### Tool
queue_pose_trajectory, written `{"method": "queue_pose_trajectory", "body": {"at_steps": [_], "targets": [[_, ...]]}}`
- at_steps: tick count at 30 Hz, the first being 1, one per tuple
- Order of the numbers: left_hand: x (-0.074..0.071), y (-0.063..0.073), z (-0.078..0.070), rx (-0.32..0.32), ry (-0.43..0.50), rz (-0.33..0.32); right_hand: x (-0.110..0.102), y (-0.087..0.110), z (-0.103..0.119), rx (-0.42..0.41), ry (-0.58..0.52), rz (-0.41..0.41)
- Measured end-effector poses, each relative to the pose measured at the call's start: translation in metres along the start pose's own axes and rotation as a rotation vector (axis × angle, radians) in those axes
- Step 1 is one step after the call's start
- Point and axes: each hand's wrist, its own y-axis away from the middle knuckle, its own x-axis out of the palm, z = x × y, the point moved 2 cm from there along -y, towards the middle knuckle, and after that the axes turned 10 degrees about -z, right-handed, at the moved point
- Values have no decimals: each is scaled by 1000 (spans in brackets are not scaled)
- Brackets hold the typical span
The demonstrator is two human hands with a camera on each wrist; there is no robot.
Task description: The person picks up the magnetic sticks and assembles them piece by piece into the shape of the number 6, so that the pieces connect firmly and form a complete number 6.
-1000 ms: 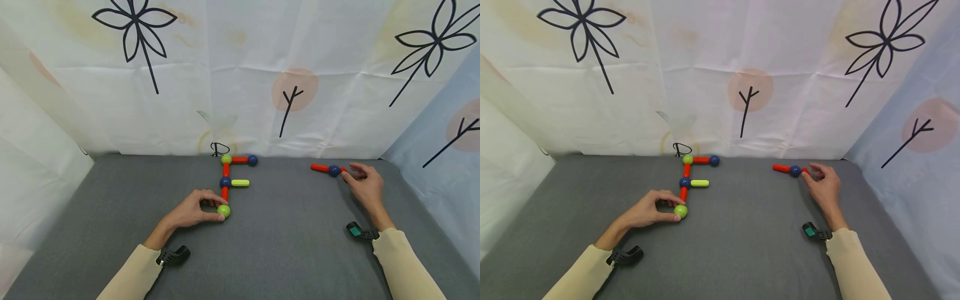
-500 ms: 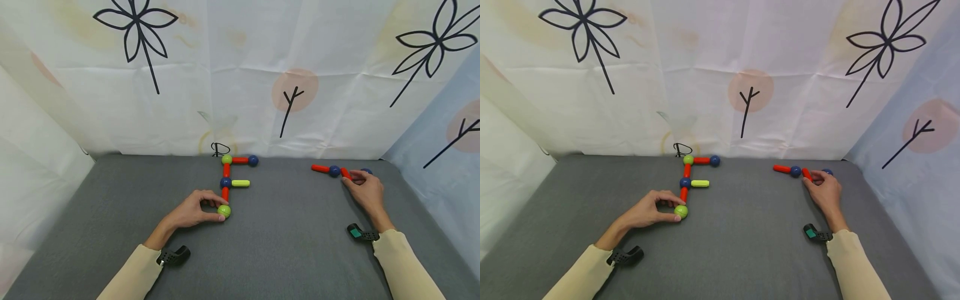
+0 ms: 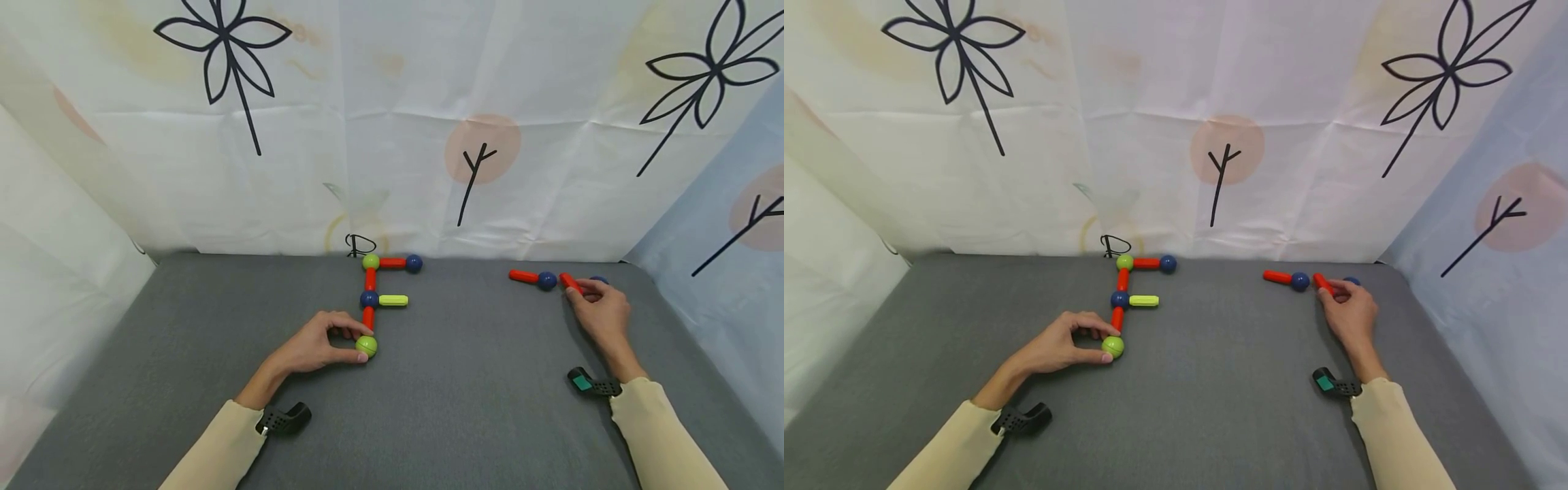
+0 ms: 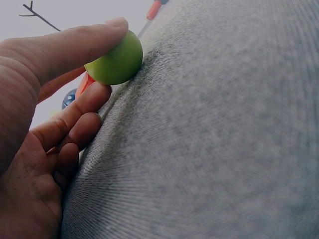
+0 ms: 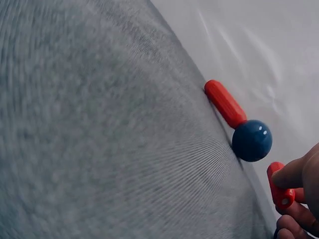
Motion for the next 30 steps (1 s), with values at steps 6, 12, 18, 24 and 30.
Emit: {"method": "queue_pose_trajectory", "body": {"at_steps": [6, 12, 18, 24, 30], "targets": [[0, 1, 1, 2, 4, -1, -3, 3, 12, -45, -48, -6], [0, 1, 1, -1, 5, -1, 2, 11, 33, -159, -153, 61], [1, 0, 1, -1, 8, 0, 14, 26, 58, -291, -289, 172], [1, -1, 2, 2, 7, 1, 31, 46, 86, -401, -357, 301], [1, -1, 2, -6, 4, 0, 49, 72, 111, -475, -384, 452]]}}
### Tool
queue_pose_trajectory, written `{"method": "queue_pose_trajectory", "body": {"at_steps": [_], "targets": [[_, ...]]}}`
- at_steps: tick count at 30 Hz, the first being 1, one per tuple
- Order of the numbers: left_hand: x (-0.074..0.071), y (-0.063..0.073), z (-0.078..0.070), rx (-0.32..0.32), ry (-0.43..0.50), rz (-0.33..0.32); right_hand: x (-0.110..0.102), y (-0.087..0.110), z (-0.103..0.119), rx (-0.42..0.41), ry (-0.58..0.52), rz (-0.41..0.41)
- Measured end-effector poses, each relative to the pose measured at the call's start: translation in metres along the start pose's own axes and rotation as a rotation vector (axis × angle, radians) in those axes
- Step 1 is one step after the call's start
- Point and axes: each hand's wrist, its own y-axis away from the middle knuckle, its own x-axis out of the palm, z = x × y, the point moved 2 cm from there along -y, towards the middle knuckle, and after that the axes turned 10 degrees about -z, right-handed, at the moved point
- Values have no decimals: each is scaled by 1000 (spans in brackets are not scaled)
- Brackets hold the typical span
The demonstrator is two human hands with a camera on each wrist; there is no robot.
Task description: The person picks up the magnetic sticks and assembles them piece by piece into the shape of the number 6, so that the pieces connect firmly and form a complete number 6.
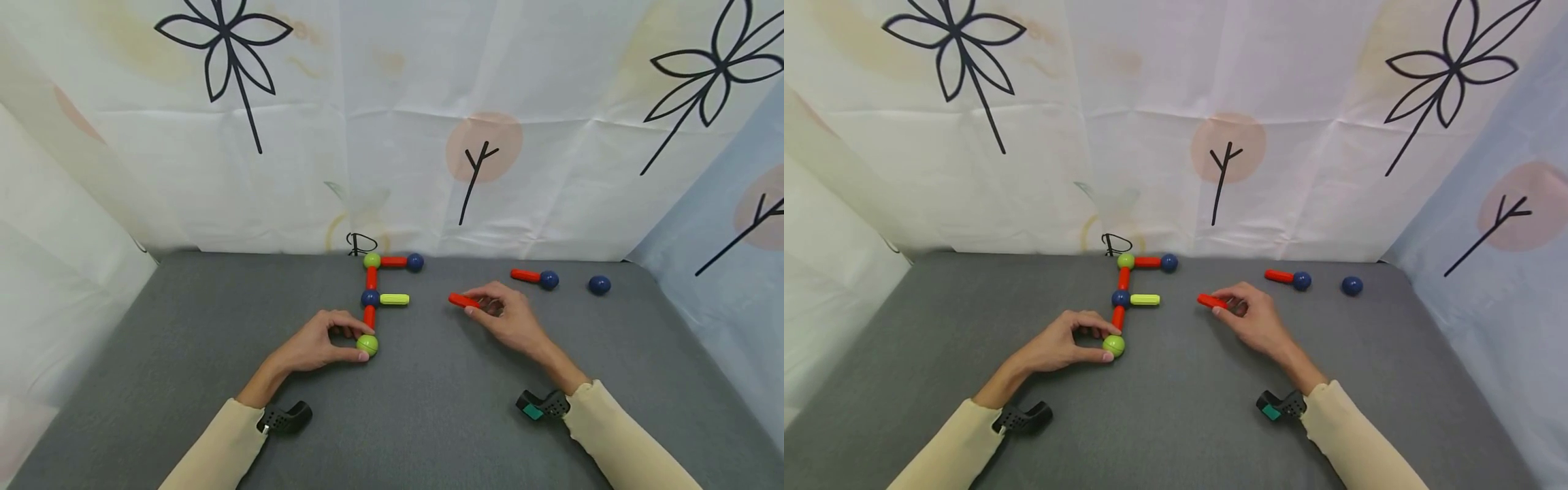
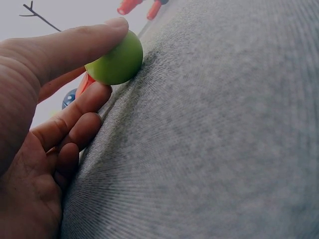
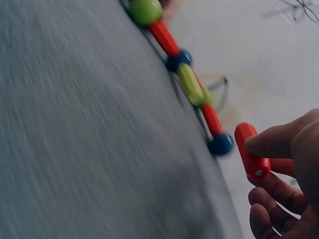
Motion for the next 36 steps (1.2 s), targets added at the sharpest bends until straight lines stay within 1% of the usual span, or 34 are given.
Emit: {"method": "queue_pose_trajectory", "body": {"at_steps": [6, 10, 15, 18, 21, 25, 31, 36], "targets": [[0, 0, -1, -9, -7, 2, 30, 4, 19, -42, -49, 114], [0, 0, -1, -13, -14, 0, 48, 6, 30, -53, -95, 192], [0, 0, -1, -17, -18, 0, 65, 9, 40, -66, -141, 289], [0, 0, -1, -18, -20, 1, 72, 11, 43, -89, -155, 324], [0, 0, -1, -17, -18, 1, 77, 12, 46, -96, -165, 345], [1, 0, -2, -18, -9, -1, 82, 14, 48, -82, -172, 352], [1, 1, -1, -22, -6, -3, 86, 15, 49, -70, -188, 349], [0, 1, -1, -19, 3, -1, 89, 17, 46, -45, -221, 340]]}}
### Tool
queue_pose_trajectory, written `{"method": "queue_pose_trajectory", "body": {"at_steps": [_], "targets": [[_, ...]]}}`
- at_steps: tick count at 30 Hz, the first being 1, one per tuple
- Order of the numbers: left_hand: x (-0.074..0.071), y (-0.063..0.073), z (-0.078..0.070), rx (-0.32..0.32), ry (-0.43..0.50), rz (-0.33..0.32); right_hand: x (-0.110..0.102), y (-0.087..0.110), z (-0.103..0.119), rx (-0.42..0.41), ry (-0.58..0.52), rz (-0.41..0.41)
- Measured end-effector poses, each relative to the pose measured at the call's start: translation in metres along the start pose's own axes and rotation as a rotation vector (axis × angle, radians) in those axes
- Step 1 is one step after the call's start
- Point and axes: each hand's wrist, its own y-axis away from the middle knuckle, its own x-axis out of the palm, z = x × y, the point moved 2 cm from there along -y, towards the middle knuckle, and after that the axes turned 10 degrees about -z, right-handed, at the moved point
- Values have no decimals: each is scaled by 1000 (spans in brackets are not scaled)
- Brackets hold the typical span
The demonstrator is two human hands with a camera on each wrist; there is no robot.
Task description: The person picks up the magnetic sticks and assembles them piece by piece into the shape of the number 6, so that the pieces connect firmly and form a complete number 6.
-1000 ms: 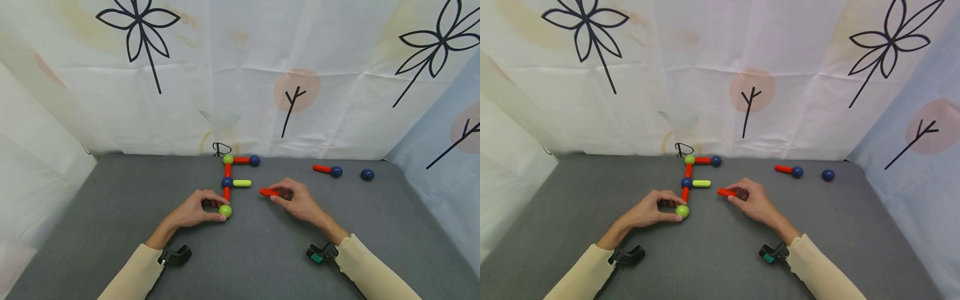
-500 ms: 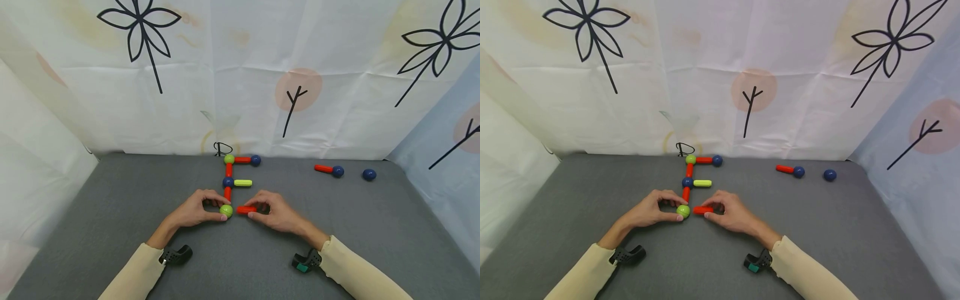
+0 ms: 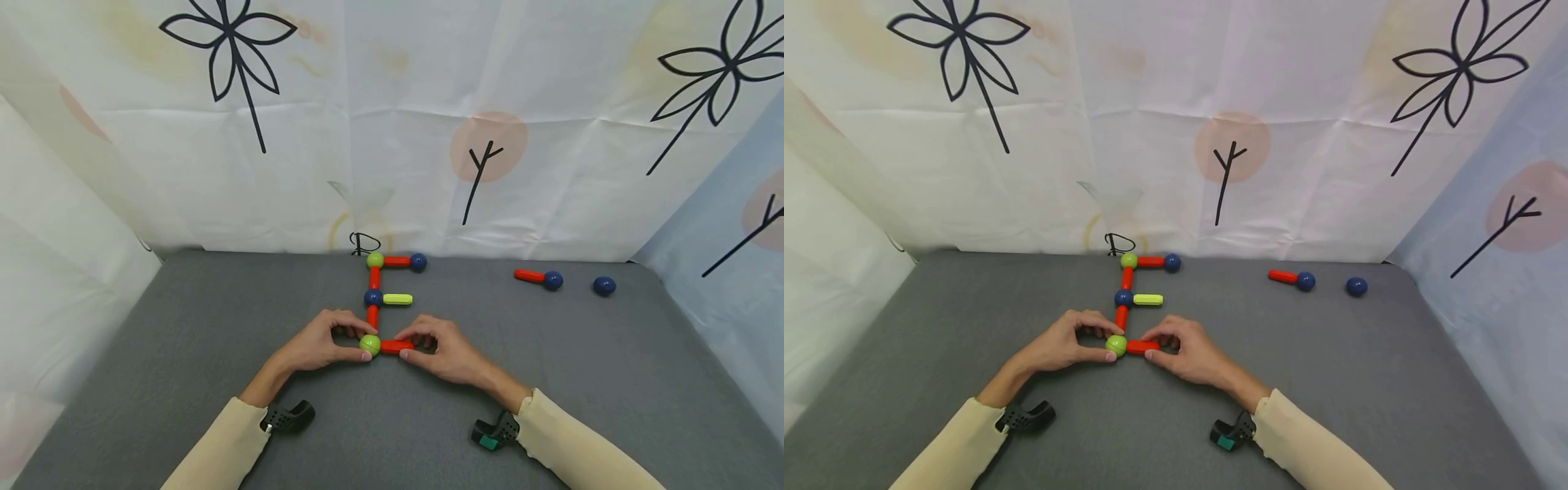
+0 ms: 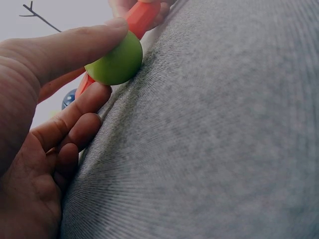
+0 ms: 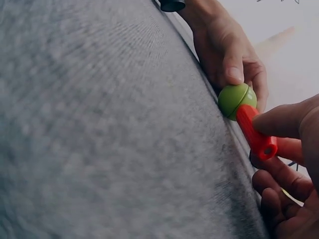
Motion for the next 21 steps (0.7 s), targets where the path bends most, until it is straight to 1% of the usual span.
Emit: {"method": "queue_pose_trajectory", "body": {"at_steps": [7, 21], "targets": [[0, 0, -1, 0, 2, 1, 2, 2, -5, -7, -44, -33], [1, 0, 1, 8, 12, 0, 4, 1, -12, -29, -71, -56]]}}
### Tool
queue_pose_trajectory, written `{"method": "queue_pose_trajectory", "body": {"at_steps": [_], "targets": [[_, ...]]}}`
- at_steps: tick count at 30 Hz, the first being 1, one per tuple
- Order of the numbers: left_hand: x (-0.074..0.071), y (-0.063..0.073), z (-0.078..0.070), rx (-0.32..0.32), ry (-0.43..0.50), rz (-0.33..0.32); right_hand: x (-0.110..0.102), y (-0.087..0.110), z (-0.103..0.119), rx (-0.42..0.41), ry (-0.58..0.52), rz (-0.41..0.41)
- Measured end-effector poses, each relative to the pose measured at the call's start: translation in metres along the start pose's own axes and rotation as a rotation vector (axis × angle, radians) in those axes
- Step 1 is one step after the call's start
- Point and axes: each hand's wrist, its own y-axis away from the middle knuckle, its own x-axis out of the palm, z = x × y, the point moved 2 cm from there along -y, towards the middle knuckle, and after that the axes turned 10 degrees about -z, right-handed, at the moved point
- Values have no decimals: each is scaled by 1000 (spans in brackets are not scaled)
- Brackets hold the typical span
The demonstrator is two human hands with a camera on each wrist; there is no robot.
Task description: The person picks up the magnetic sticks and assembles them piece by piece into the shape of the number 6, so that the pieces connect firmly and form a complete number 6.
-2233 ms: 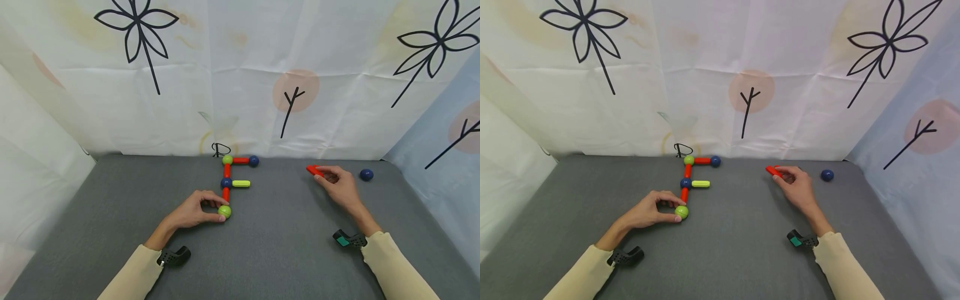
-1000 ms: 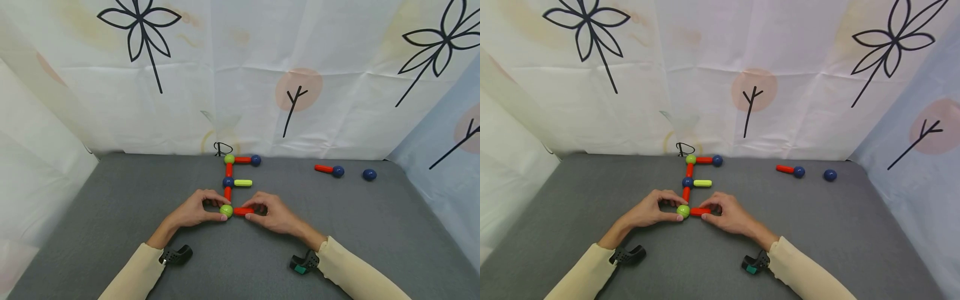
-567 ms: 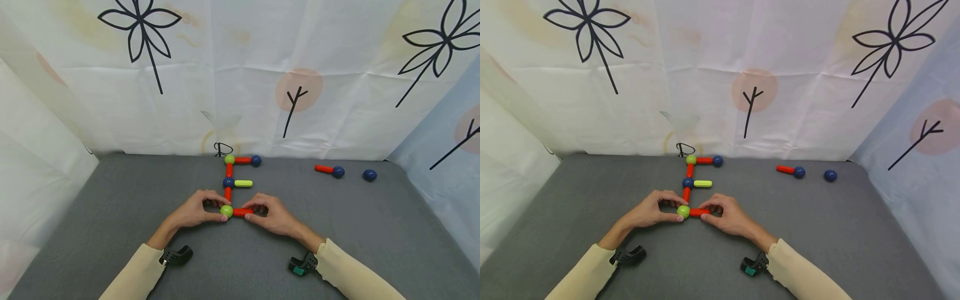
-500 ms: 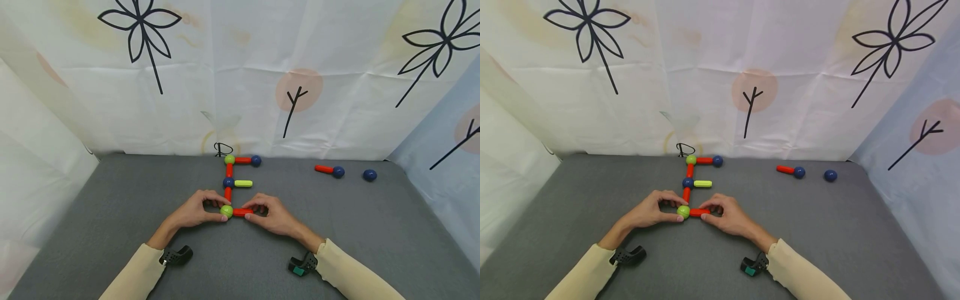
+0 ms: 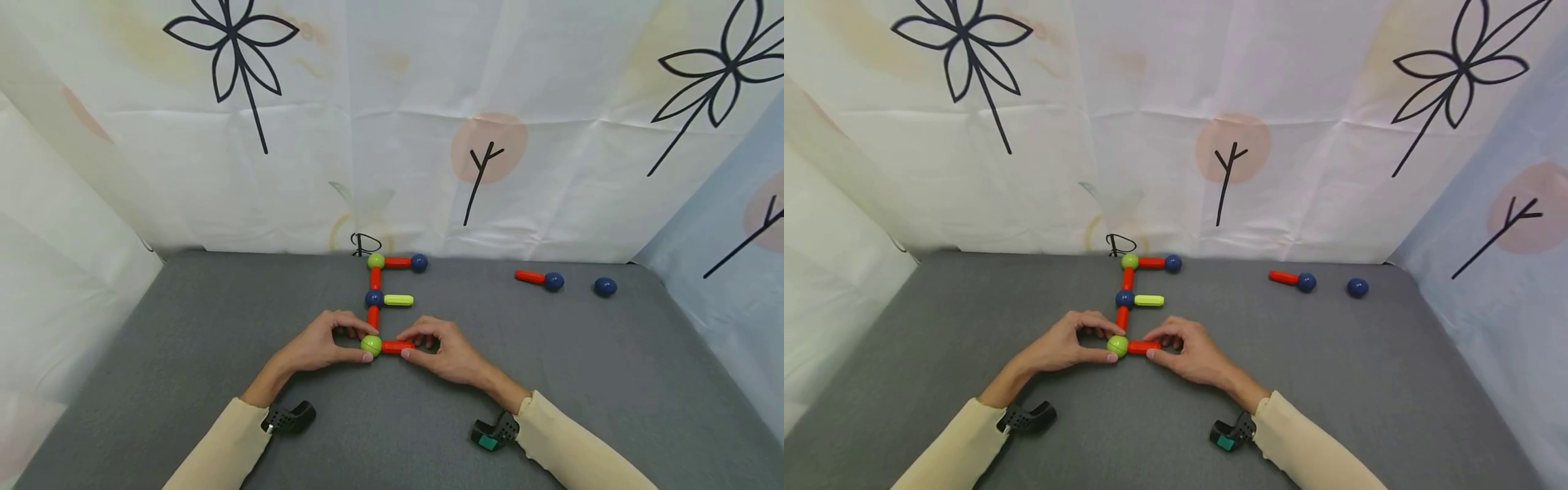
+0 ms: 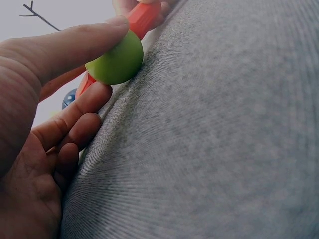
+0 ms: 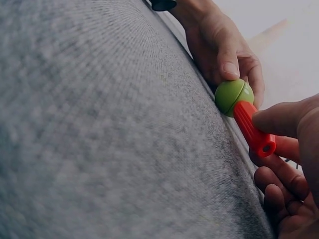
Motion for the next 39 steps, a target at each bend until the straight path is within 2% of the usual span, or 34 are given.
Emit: {"method": "queue_pose_trajectory", "body": {"at_steps": [29, 33, 39], "targets": [[-1, -1, -2, 10, 13, -7, -1, 1, 1, 2, 11, 7], [-3, -2, -2, 12, 23, -50, -1, 1, 1, 1, 6, 6], [-6, -4, -3, -19, 42, -173, -1, 0, 2, 0, 15, 9]]}}
